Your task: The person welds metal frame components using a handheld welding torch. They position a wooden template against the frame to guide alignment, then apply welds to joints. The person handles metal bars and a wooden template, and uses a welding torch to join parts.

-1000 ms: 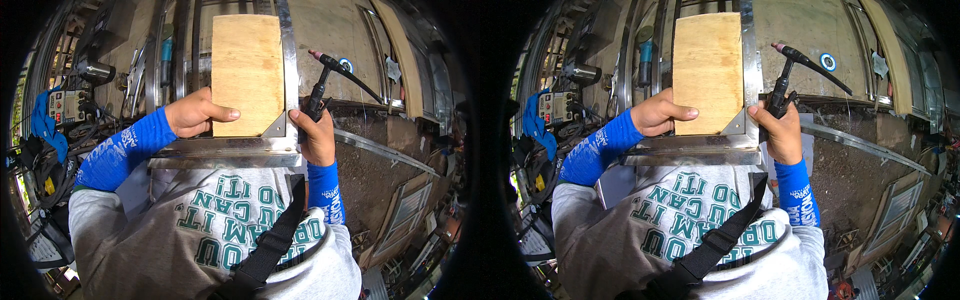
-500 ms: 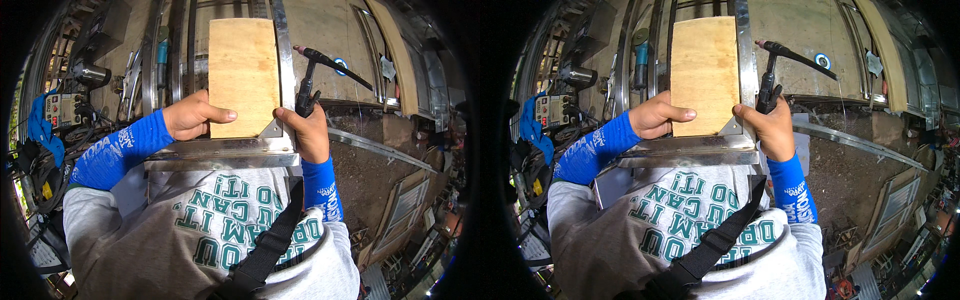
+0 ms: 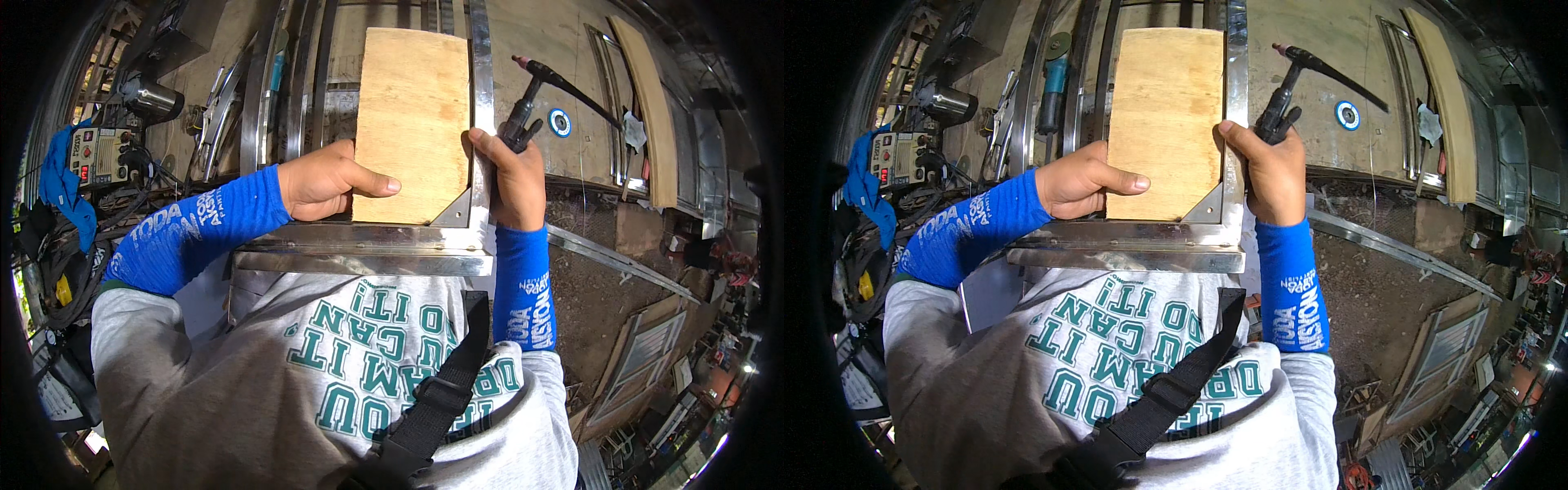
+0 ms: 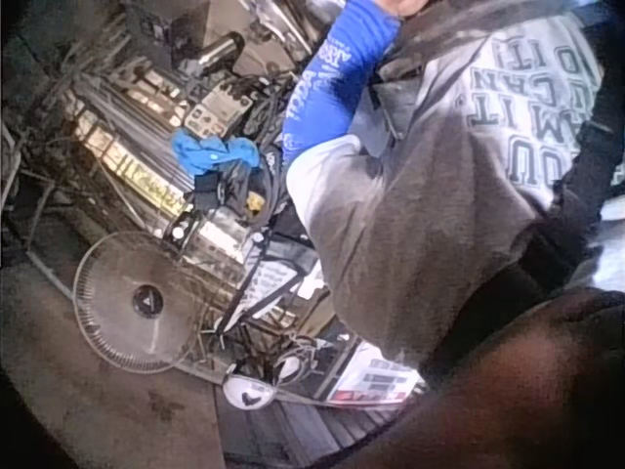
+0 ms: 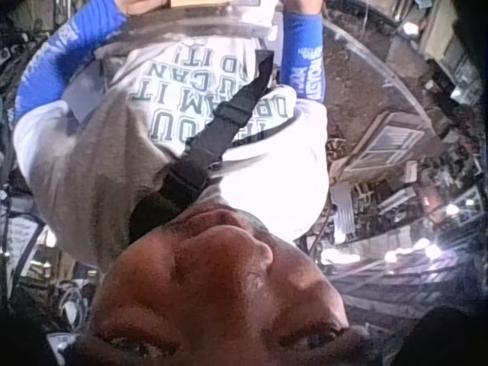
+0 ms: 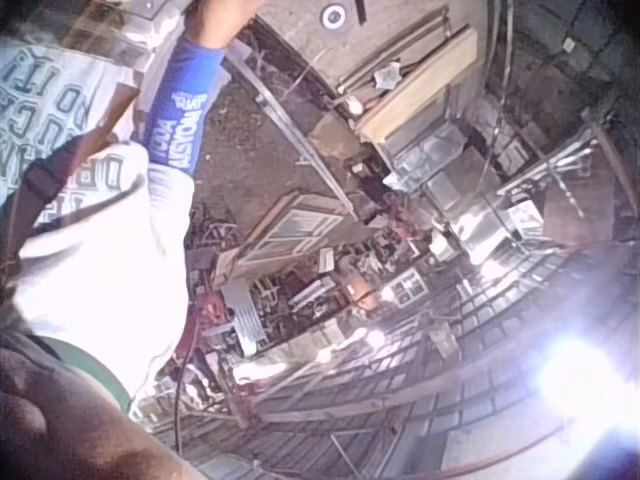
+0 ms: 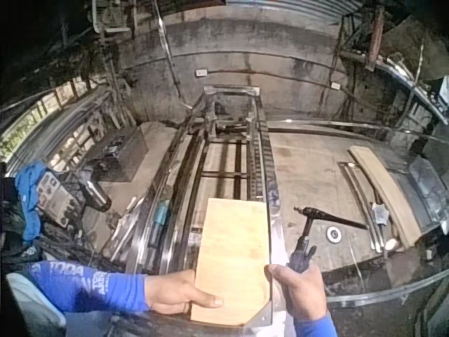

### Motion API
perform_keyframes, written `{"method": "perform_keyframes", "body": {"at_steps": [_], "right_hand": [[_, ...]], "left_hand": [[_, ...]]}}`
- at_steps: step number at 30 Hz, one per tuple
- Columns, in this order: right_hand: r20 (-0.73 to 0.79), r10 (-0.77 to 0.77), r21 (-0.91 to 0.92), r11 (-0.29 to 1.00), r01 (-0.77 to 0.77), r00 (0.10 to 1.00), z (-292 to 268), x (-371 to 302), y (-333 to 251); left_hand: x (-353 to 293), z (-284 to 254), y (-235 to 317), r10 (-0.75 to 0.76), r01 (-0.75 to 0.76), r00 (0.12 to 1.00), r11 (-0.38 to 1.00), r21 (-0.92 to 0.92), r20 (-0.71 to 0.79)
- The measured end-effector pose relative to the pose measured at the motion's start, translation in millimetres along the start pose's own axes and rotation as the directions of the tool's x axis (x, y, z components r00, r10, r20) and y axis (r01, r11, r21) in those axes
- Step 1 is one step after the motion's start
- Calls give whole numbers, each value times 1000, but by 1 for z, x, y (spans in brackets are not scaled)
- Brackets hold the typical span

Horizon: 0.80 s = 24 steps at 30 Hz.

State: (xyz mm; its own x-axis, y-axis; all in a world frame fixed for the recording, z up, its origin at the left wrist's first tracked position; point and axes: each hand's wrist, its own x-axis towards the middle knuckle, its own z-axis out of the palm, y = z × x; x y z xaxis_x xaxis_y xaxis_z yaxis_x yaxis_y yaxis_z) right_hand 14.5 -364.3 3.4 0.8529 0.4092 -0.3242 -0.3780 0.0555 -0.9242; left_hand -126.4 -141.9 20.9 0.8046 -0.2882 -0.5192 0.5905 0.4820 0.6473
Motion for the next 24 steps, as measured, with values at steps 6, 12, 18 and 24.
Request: {"method": "perform_keyframes", "body": {"at_steps": [6,12,18,24], "right_hand": [[47,40,23,999,-41,998,5,-1,-10],[45,-54,-56,997,57,998,2,-1,-7],[71,-116,-27,993,118,991,-3,-3,-2],[110,-100,-31,994,104,989,-3,-9,-3]], "left_hand": [[2,-1,-4,23,-23,1000,1000,15,0],[0,2,-3,17,-17,1000,1000,10,2],[-1,3,-2,3,-2,1000,1000,17,-29],[-1,3,-4,5,-5,1000,999,32,-7]]}}
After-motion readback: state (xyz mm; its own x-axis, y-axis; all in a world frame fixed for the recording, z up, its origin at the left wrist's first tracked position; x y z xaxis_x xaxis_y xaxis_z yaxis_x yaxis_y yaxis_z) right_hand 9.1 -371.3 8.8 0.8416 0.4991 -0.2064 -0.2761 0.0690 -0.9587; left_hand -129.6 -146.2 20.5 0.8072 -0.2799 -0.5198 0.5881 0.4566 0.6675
